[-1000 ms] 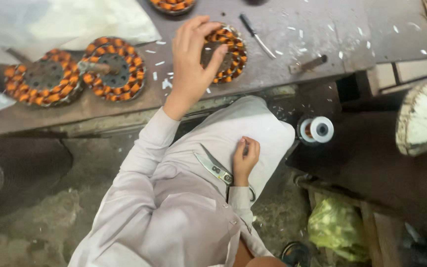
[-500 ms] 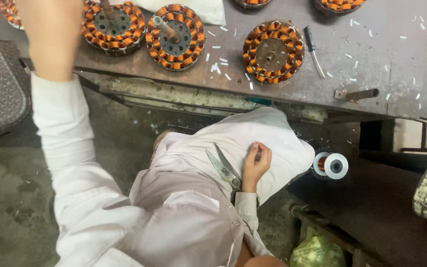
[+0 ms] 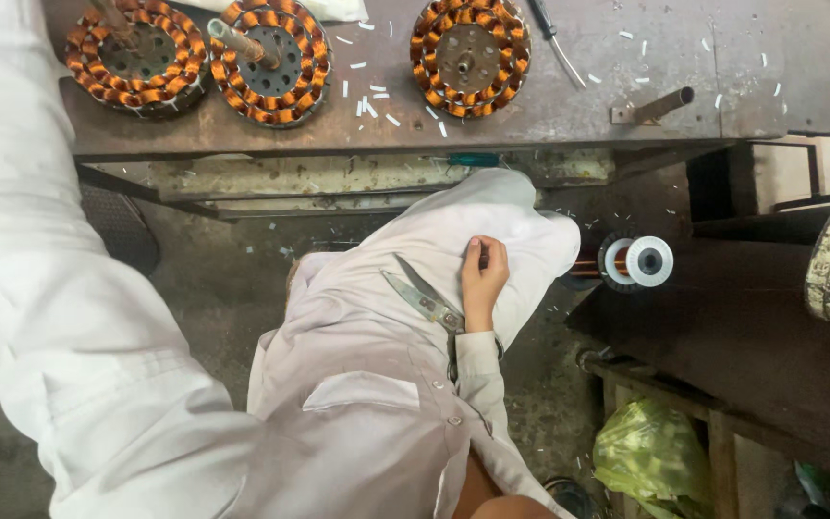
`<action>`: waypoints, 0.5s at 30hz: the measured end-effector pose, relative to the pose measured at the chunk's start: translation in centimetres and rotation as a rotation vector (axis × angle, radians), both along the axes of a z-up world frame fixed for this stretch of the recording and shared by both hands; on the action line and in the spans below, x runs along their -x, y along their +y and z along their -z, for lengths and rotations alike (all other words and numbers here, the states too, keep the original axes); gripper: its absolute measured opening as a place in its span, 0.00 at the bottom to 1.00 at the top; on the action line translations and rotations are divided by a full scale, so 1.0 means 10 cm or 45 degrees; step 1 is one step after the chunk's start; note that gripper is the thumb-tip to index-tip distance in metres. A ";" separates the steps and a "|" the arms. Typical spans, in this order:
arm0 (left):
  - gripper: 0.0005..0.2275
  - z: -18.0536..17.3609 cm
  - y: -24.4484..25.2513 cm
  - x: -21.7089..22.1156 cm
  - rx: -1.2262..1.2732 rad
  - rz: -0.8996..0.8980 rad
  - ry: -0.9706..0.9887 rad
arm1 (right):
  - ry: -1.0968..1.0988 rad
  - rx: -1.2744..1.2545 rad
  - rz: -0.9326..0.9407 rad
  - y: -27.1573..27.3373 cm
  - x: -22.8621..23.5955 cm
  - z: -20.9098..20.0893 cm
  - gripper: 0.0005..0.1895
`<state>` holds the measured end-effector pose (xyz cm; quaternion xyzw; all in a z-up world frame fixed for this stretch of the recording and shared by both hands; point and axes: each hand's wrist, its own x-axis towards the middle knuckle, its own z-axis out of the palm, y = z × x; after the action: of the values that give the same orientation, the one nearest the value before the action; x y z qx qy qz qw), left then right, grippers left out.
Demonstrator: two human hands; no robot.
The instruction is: The person inserts small white insulating pieces into slots on a copper-wound stator, using a screwdriver to press them in and scissors to trim excess material. The person repeats this process across multiple stator units on the workbench.
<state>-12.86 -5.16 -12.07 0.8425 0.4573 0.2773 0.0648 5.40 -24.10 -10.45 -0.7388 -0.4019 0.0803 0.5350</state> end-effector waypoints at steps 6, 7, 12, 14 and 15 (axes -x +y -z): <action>0.05 -0.15 -0.96 -0.99 -1.107 -0.076 1.443 | -0.008 -0.019 0.010 0.04 -0.04 -0.13 0.06; 0.05 -0.18 -1.07 -1.06 -1.241 -0.112 1.575 | -0.002 -0.012 -0.003 0.03 -0.03 -0.14 0.07; 0.04 -0.18 -1.63 -1.25 -1.381 -0.267 1.947 | -0.009 -0.060 -0.022 0.03 -0.08 -0.01 0.06; 0.03 -0.15 -1.77 -1.40 -1.309 -0.339 2.036 | 0.041 -0.056 -0.046 0.03 -0.14 0.16 0.06; 0.03 -0.10 -1.92 -1.62 -1.260 -0.390 2.087 | 0.074 -0.041 -0.061 0.01 -0.18 0.24 0.06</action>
<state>3.36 -24.39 -11.04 0.6375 0.2968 -0.2296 -0.6729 7.15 -23.96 -12.88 -0.7177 -0.4050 0.1080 0.5562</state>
